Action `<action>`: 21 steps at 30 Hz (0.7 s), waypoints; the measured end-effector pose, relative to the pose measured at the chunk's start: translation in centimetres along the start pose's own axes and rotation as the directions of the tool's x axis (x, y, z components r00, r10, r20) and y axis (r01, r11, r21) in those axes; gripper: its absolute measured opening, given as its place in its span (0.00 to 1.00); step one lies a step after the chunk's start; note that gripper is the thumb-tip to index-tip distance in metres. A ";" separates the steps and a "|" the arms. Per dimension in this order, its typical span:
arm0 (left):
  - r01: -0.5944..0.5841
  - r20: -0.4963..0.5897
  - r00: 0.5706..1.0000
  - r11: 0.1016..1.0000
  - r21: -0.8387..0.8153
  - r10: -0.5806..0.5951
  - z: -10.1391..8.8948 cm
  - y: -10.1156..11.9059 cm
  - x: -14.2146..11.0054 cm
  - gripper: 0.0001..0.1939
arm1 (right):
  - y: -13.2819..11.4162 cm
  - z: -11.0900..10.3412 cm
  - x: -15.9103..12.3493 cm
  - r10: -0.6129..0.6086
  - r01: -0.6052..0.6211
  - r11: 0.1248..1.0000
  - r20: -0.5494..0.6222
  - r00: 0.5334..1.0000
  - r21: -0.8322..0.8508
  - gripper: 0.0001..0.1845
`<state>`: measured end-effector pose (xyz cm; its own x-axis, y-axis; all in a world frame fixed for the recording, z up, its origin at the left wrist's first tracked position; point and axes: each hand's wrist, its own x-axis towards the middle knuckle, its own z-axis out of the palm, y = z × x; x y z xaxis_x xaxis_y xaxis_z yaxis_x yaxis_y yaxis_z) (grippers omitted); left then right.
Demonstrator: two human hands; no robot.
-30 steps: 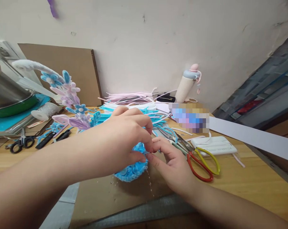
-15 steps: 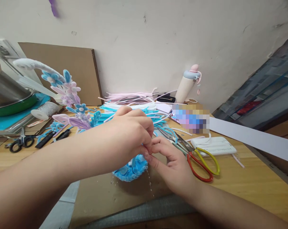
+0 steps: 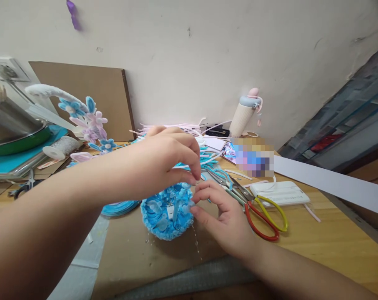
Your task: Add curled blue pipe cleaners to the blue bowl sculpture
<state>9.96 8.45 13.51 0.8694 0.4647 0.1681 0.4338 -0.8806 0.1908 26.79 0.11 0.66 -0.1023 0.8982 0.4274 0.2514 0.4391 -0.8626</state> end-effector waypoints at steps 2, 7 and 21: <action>0.014 -0.030 0.999 1.000 0.017 -0.014 0.0 -0.6 -0.1 0.04 | 0.3 -0.1 0.0 -0.030 0.031 0.999 -0.027 0.999 0.043 0.05; 0.008 0.036 0.999 0.997 0.072 -0.011 0.6 -1.2 0.1 0.08 | 1.4 0.1 1.0 0.035 -0.021 0.996 -0.169 0.985 0.081 0.04; -0.045 0.108 0.994 0.992 0.119 0.032 1.6 -1.0 0.7 0.04 | 1.5 0.9 2.7 0.038 -0.032 0.996 -0.072 0.997 0.087 0.03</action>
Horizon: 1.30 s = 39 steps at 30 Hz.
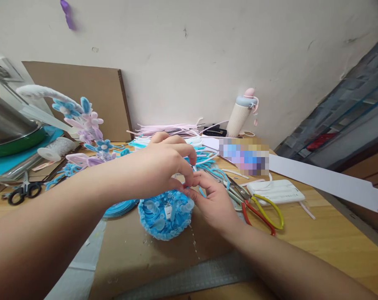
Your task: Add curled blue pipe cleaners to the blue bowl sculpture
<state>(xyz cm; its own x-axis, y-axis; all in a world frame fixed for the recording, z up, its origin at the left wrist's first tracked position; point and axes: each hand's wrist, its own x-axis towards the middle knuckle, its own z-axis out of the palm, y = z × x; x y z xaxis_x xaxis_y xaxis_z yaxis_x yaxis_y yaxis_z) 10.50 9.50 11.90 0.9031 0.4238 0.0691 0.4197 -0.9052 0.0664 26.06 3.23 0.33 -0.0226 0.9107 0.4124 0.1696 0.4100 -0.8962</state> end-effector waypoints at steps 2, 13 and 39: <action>-0.003 -0.001 1.000 1.000 -0.010 0.003 0.0 0.0 0.0 0.04 | -0.2 0.1 0.2 0.008 -0.008 1.000 0.003 1.000 0.006 0.03; -0.016 -0.082 0.996 1.000 -0.004 0.016 0.4 -0.7 -0.6 0.02 | -0.4 0.2 1.1 0.010 -0.009 1.000 0.006 1.000 -0.001 0.06; -0.069 -0.090 0.993 0.995 0.069 0.075 0.6 -0.9 0.2 0.09 | -0.3 0.2 1.3 -0.008 0.018 0.984 0.056 0.998 -0.178 0.06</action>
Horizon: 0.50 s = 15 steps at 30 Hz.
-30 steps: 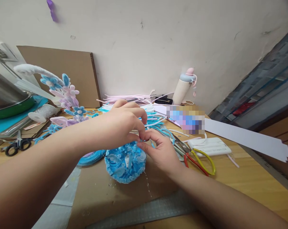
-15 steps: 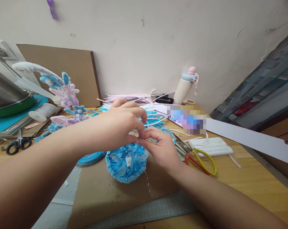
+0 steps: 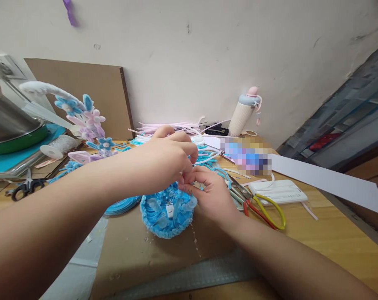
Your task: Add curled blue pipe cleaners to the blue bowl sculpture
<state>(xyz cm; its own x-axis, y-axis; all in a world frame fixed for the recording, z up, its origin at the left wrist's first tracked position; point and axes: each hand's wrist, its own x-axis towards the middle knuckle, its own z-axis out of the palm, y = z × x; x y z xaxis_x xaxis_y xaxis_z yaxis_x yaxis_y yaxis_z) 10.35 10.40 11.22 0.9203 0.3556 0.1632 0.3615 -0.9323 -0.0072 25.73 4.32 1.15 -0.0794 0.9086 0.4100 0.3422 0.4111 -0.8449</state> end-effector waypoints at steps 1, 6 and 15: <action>-0.001 -0.011 1.000 1.000 0.000 0.001 0.1 -0.1 0.2 0.09 | 0.0 0.0 0.0 -0.001 0.001 1.000 0.003 1.000 -0.005 0.06; -0.026 -0.034 0.999 1.000 0.013 0.026 0.6 -0.4 0.9 0.07 | 0.0 0.0 0.2 -0.010 0.010 1.000 -0.001 1.000 0.006 0.07; 0.136 -0.218 0.968 0.989 0.053 -0.122 -2.0 1.5 -3.0 0.06 | 0.3 -0.7 -0.3 -0.025 0.025 0.997 0.004 1.000 0.076 0.03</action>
<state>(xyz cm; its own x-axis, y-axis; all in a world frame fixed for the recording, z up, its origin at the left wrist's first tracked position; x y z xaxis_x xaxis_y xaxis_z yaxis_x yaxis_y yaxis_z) 7.85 7.76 12.67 0.8144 0.4436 0.3740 0.4911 -0.8703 -0.0371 26.53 4.05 1.04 -0.0921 0.8984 0.4295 0.2682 0.4377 -0.8582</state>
